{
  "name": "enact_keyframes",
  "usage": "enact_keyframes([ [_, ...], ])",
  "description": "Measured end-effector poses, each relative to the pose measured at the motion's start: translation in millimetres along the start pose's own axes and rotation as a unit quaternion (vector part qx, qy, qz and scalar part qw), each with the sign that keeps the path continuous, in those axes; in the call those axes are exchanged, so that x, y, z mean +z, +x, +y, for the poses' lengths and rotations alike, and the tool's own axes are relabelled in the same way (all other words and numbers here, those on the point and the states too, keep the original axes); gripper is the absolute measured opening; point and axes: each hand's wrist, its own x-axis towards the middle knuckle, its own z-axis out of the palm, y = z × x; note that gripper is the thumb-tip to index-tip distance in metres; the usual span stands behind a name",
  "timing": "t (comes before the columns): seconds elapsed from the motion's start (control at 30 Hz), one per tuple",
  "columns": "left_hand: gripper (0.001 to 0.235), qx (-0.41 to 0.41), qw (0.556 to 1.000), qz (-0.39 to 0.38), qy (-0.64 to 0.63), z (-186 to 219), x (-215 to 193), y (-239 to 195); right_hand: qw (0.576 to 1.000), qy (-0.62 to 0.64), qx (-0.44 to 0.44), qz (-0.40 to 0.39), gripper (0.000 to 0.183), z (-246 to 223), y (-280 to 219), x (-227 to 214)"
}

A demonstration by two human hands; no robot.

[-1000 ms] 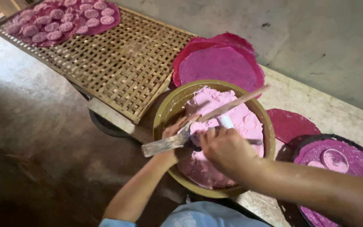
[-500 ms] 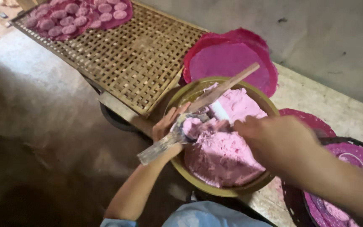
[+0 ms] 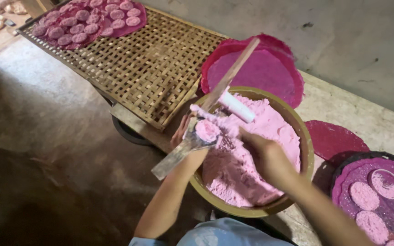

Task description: The person scoops pink dough from a bowl and presses it into a circular mold on a tray using a wooden tool. They repeat this process to form multiple round dough pieces, which are arranged on the tray.

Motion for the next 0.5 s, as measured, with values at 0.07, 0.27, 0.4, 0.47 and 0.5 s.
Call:
enact_keyframes([
  [0.07,0.062,-0.028,0.999,-0.006,0.045,5.0,5.6,19.7,0.997,0.072,-0.011,0.019,0.053,16.4,-19.5,30.8],
  [0.27,0.061,-0.035,0.992,0.021,0.117,-6.3,4.8,24.6,0.948,0.2,0.22,-0.118,0.045,54.0,-46.4,26.0],
  [0.4,0.059,0.044,0.968,0.026,0.244,2.6,20.0,16.4,0.916,0.184,0.348,-0.076,0.045,57.4,-20.9,24.9],
  [0.47,0.068,-0.076,0.987,-0.029,0.14,-2.1,26.5,19.6,0.928,0.166,0.323,-0.088,0.046,53.7,-20.8,36.7],
  [0.5,0.073,-0.134,0.986,-0.058,0.085,-7.0,28.9,21.6,0.941,0.168,0.281,-0.079,0.046,52.2,-27.0,42.5],
])
